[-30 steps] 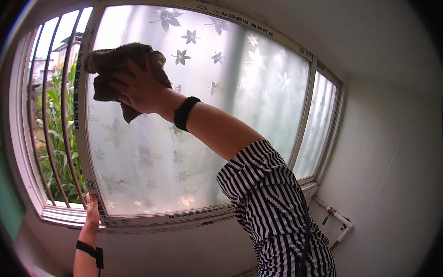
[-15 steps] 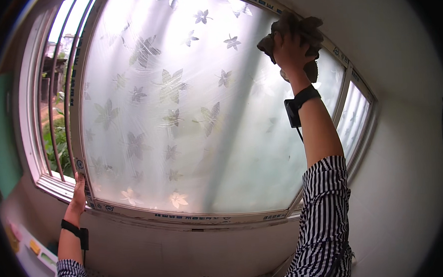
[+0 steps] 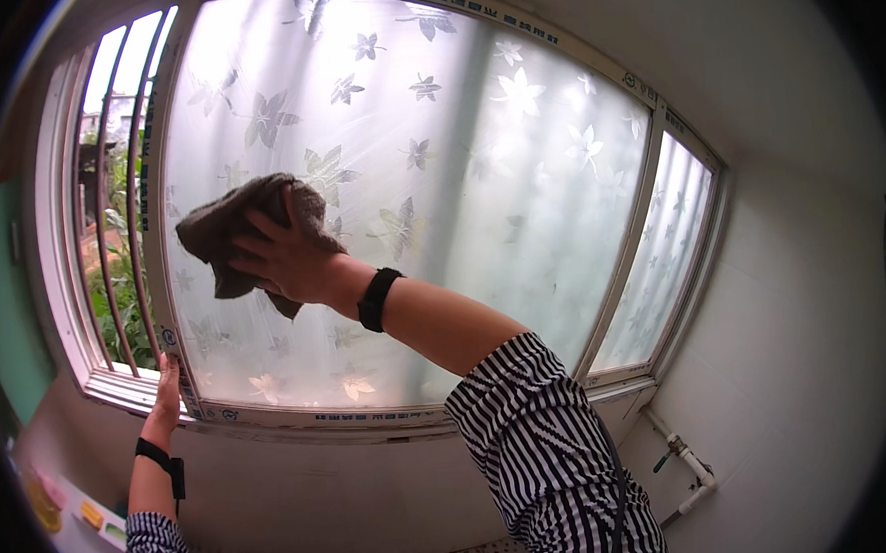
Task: The person cleans a frosted window in a bathroom using a purple cleaning spray and a cloth, wiping the glass panels and the surrounding frame.
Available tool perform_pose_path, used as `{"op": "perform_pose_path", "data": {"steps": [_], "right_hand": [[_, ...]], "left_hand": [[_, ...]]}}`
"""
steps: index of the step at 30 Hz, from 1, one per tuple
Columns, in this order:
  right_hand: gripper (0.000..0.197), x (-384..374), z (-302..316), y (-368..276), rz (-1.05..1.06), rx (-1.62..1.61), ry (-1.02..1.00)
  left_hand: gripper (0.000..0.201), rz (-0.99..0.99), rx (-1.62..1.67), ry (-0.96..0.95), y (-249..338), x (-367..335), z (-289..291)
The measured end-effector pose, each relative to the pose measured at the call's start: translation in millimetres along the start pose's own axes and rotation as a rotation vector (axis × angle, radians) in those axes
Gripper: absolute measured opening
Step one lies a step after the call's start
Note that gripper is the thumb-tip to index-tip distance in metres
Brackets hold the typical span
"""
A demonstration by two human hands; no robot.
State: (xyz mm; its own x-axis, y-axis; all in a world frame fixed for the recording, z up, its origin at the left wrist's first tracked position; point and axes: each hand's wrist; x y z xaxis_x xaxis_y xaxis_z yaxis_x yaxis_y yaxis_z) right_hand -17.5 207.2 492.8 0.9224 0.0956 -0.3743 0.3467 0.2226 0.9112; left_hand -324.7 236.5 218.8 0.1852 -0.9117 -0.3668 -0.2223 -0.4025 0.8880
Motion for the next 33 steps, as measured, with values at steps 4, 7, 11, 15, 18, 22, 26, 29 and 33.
{"op": "perform_pose_path", "data": {"steps": [4,7,11,15,18,22,26,29,33], "right_hand": [[0.038,116,29,3,-0.070,-0.022,-0.044],[0.029,204,74,63,-0.311,0.096,-0.129],[0.037,219,114,179,-0.717,0.505,-0.436],[0.044,139,81,209,-0.789,0.459,0.062],[0.042,87,56,117,-0.521,0.127,0.113],[0.036,150,29,2,-0.015,-0.015,-0.058],[0.032,244,49,39,0.061,0.076,-0.166],[0.036,250,80,139,-0.045,0.132,-0.101],[0.045,241,105,269,-0.363,0.358,-0.050]], "left_hand": [[0.079,-0.017,-0.014,0.020,5,1,-2],[0.079,-0.041,0.004,-0.085,-3,-1,7],[0.078,-0.031,0.006,-0.018,-7,0,-15],[0.076,-0.038,0.020,0.033,-13,-6,-38],[0.067,-0.069,0.072,0.028,1,-1,-18],[0.064,-0.087,0.072,0.018,-13,-8,-18],[0.070,-0.074,-0.115,0.157,-34,-19,-18],[0.065,-0.147,-0.155,0.232,-41,-21,-32],[0.060,-0.103,0.044,0.298,-40,-16,-50]]}}
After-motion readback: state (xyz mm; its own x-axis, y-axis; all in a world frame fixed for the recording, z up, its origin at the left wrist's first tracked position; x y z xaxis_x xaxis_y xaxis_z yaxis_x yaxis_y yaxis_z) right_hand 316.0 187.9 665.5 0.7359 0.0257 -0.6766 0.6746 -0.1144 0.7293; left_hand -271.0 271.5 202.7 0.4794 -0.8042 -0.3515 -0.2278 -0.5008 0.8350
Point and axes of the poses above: each hand's wrist, its own x-axis away from the middle knuckle, its own z-axis out of the back of the hand, y = z × x, and after that the axes turned 4 degrees about x, right-handed
